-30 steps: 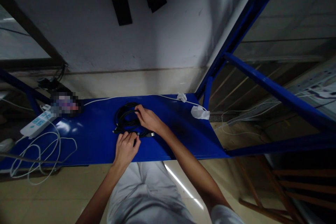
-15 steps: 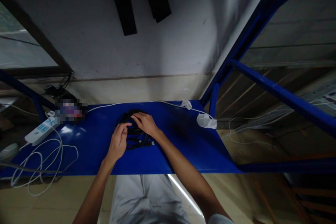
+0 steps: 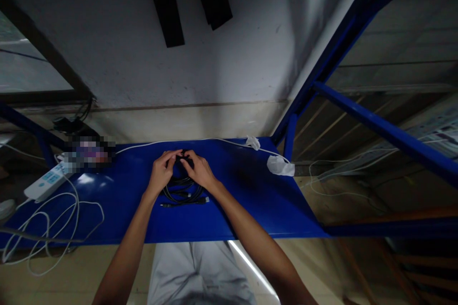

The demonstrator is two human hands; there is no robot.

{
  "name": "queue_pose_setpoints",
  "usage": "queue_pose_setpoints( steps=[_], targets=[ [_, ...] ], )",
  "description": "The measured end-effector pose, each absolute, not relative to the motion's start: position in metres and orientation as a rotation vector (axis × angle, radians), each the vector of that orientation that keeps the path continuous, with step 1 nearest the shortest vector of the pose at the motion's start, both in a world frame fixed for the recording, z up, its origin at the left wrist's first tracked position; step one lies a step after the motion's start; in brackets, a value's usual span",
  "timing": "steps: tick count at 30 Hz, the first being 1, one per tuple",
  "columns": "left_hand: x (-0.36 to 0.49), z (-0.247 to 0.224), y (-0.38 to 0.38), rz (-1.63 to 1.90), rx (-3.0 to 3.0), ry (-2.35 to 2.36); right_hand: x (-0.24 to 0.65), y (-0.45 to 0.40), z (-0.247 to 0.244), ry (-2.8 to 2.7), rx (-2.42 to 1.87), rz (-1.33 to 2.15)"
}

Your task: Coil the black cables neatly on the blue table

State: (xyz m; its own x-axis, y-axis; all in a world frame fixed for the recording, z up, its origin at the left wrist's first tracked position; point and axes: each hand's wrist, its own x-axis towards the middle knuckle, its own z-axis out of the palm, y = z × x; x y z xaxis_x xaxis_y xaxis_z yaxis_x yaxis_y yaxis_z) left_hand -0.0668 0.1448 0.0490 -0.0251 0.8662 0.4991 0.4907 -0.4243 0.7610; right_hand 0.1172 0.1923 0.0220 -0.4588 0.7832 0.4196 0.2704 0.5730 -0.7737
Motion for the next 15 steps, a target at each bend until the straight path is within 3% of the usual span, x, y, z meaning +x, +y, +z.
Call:
queue_pose_setpoints(
  steps=[15],
  targets=[
    [-0.07,0.034,0.134,1.52,1.642,1.311,0.119,0.187,0.026,-2.049,-0.816,0.765]
  ],
)
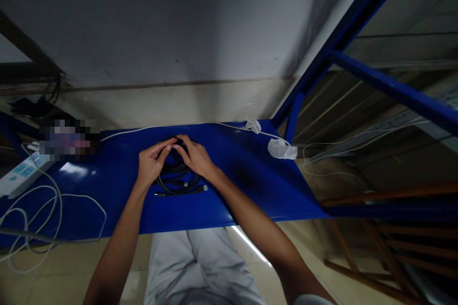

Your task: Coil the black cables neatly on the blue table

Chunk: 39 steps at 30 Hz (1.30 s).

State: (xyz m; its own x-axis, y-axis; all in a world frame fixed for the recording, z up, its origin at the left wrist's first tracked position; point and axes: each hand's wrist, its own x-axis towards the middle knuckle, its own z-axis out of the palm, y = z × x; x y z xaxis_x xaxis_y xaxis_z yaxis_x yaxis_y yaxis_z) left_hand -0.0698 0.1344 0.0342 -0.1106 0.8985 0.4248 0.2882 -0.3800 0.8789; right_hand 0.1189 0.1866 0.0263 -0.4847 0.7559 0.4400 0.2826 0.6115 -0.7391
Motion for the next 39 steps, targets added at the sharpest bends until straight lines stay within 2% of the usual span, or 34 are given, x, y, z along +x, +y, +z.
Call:
queue_pose_setpoints(
  steps=[22,31,39],
  targets=[
    [-0.0681,0.0412,0.1286,1.48,1.746,1.283,0.122,0.1867,0.0325,-2.01,-0.794,0.815],
    [-0.0629,0.0401,0.131,1.703,1.489,1.128,0.1203,0.1829,0.0332,-1.938,-0.894,0.809],
    [-0.072,0.0449,0.1307,1.638,1.819,1.393,0.1193,0.1841,0.0315,-1.899,-0.904,0.778]
  ],
)
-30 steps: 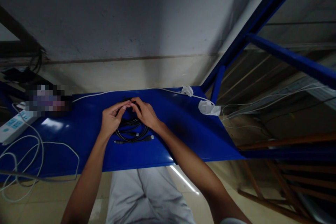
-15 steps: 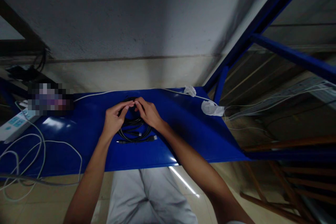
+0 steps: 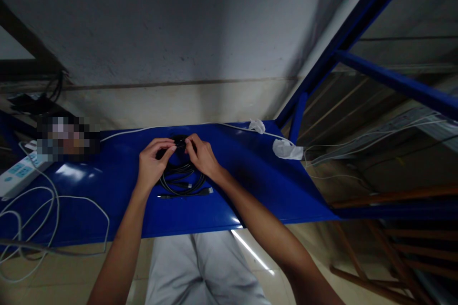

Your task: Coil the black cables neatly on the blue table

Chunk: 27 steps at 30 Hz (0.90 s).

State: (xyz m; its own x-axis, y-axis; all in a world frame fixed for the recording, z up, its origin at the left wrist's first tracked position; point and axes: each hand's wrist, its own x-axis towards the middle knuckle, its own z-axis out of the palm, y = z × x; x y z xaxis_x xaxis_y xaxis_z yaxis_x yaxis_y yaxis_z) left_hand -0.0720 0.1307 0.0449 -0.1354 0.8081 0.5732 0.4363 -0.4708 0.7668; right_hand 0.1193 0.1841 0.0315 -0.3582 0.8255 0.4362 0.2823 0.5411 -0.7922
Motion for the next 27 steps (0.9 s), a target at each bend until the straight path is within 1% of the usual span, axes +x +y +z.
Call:
queue_pose_setpoints(
  steps=[5,9,12,18,21,27],
  targets=[
    [-0.072,0.049,0.126,1.479,1.876,1.329,0.122,0.184,0.037,-1.868,-0.892,0.791],
    [-0.073,0.05,0.13,1.336,1.888,1.283,0.122,0.186,0.038,-1.807,-0.877,0.88],
    [-0.074,0.054,0.137,1.278,1.926,1.292,0.121,0.191,0.035,-1.722,-0.87,1.008],
    [-0.074,0.066,0.148,1.184,2.09,1.22,0.124,0.199,0.036,-1.462,-0.885,1.387],
    [-0.076,0.065,0.151,1.194,2.19,1.14,0.127,0.2,0.042,-1.4,-0.882,1.523],
    [-0.077,0.052,0.148,1.362,2.255,1.113,0.131,0.202,0.048,-1.263,-0.869,1.754]
  ],
)
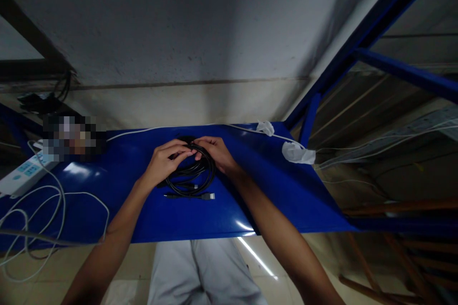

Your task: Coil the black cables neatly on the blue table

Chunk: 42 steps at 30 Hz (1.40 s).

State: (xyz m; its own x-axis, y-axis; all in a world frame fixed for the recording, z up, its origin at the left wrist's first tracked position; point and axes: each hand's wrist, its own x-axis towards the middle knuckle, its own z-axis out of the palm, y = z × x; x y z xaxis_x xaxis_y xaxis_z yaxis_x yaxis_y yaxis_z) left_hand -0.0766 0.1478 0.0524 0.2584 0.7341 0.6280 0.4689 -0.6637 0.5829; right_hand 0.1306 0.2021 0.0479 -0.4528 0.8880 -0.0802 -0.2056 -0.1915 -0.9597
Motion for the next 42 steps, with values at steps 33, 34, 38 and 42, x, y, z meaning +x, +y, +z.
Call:
queue_pose_setpoints(
  steps=[33,34,38,42],
  targets=[
    [-0.077,0.042,0.139,1.305,2.354,1.29,0.129,0.187,0.047,-1.912,-0.748,0.957],
    [-0.077,0.042,0.139,1.308,2.352,1.29,0.129,0.187,0.047,-1.921,-0.748,0.949],
    [-0.076,0.042,0.14,1.334,2.344,1.288,0.129,0.187,0.049,-1.962,-0.71,0.886],
    [-0.076,0.042,0.139,1.342,2.36,1.275,0.128,0.188,0.051,-1.97,-0.693,0.852]
  ],
)
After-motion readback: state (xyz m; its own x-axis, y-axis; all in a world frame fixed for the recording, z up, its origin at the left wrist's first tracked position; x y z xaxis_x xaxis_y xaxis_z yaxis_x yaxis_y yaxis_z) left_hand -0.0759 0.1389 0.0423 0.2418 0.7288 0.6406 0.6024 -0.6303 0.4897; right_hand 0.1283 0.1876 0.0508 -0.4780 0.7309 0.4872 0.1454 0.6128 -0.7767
